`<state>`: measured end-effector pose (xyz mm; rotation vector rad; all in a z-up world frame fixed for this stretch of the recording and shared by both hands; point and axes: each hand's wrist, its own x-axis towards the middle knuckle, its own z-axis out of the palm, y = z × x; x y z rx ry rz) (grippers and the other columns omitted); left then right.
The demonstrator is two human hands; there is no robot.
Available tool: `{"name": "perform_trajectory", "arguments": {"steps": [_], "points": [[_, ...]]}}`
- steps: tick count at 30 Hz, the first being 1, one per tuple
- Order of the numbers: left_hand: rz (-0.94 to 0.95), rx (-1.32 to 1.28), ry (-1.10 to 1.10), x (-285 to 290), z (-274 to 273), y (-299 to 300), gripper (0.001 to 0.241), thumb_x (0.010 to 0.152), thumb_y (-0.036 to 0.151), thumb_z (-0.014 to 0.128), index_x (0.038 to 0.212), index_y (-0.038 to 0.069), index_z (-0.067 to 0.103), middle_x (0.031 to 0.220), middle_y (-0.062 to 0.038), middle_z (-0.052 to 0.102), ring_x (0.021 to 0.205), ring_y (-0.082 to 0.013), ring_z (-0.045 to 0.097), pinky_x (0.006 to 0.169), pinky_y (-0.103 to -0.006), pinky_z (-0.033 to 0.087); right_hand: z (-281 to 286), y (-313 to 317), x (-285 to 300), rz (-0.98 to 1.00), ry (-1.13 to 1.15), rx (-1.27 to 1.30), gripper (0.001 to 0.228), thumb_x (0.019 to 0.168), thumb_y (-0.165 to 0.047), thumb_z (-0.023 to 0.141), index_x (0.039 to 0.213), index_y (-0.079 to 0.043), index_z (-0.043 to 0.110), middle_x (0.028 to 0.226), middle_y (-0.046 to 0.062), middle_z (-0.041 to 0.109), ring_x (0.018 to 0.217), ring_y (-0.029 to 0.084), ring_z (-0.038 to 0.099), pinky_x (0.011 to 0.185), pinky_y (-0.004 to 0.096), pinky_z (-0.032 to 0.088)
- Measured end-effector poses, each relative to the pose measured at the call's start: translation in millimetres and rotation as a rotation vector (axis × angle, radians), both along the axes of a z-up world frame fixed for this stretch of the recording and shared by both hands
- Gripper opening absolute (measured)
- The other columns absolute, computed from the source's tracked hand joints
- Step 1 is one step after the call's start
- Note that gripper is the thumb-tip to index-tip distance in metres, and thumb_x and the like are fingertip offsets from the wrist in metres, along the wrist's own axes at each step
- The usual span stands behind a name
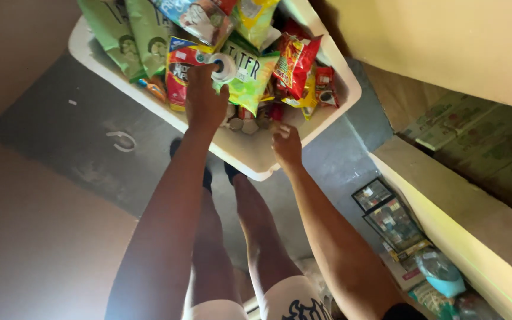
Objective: Labeling and organizing canned food containers and snack bags on grocery store shelves.
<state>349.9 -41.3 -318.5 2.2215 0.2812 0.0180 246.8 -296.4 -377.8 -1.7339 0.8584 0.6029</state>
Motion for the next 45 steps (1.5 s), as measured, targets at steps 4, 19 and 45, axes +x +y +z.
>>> {"name": "perform_trajectory", "arguments": {"steps": [4,19,45], "points": [[-0.050,0.025,0.114,5.1,-10.3,-8.2,0.055,0.081,0.013,0.082,0.129,0.006,0.056,0.119,-0.020,0.058,0.111,-0.0402,0.060,0.092,-0.0504,0.050,-10.9,-21.4,-19.5,0.047,0.045,-0.044,0.038,0.094,-0.013,0.061,0.130,-0.002,0.055,0.106,0.008,0.072,0.079,0.014,0.068,0.065,0.031,0.058],[0.131,-0.097,0.109,-72.9,22.5,-39.3,0.039,0.082,0.035,0.085,0.096,0.003,0.067,0.110,-0.018,0.060,0.095,-0.0334,0.063,0.083,-0.0418,0.053,55.5,25.7,15.1,0.064,0.066,0.206,0.039,0.101,-0.019,0.060,0.137,-0.004,0.053,0.121,0.012,0.066,0.100,0.020,0.071,0.082,0.035,0.062],[0.039,-1.207,0.959,-146.2,102.7,-10.6,0.042,0.100,0.047,0.056,0.123,0.012,0.059,0.099,0.002,0.065,0.086,-0.0097,0.061,0.077,-0.0287,0.052,135.5,63.4,-16.1,-0.172,0.124,0.723,0.039,0.097,-0.013,0.062,0.135,-0.007,0.056,0.125,0.008,0.063,0.114,0.021,0.062,0.096,0.043,0.053]]}}
